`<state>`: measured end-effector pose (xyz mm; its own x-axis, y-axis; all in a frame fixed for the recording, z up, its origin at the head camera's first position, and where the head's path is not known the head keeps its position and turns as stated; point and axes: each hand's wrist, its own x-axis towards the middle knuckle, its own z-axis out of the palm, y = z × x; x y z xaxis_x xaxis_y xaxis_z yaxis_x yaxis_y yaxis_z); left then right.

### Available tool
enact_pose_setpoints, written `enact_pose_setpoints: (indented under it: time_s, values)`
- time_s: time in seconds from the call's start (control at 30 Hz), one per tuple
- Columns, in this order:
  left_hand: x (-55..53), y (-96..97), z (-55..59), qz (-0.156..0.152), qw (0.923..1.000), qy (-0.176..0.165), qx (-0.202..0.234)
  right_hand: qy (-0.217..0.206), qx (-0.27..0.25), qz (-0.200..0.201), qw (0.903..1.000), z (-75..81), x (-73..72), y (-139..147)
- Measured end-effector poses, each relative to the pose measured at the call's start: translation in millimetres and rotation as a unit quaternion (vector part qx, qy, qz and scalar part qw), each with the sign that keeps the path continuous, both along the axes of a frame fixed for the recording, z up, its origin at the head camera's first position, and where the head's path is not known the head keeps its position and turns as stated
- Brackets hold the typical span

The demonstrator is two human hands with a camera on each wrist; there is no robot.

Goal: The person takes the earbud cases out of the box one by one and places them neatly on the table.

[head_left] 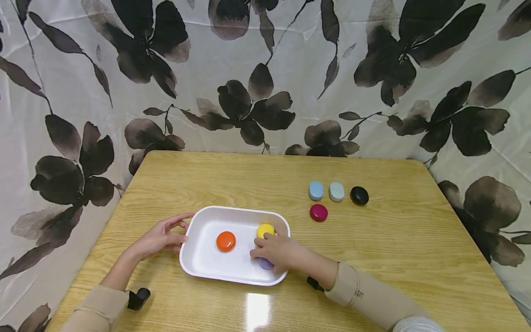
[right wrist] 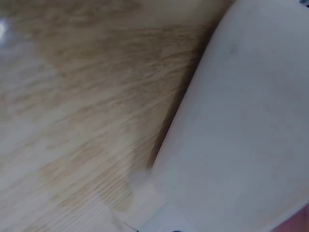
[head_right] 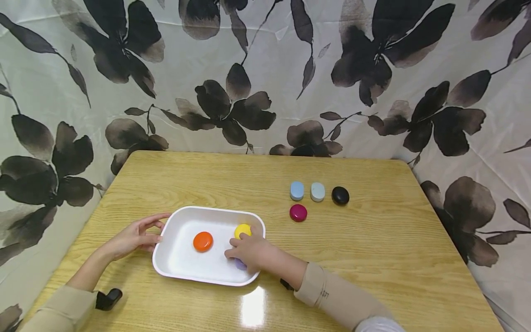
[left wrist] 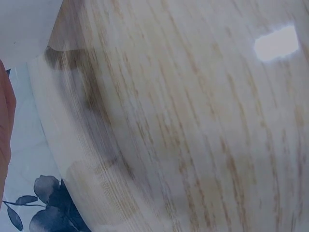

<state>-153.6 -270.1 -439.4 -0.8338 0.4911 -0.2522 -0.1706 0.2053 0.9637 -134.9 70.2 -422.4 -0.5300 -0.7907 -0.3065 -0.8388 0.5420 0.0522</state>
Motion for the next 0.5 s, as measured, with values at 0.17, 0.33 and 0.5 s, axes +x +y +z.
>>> enact_pose_setpoints:
  time_s: [0.17, 0.33, 0.5]
  values:
    - [0.0, -0.3, -0.1, -0.001, 1.0000, -0.002, -0.001, 0.032, -0.119, 0.002, 0.9923, 5.5, -14.4, 10]
    - [-0.2, 0.0, 0.9, 0.001, 1.0000, -0.003, -0.009, 0.058, -0.253, -0.086, 0.9620, 26.8, -38.8, 41]
    - [-0.8, 0.0, 1.8, 0.001, 1.0000, -0.005, -0.004, 0.099, -0.289, -0.198, 0.9313, 30.3, -59.2, 91]
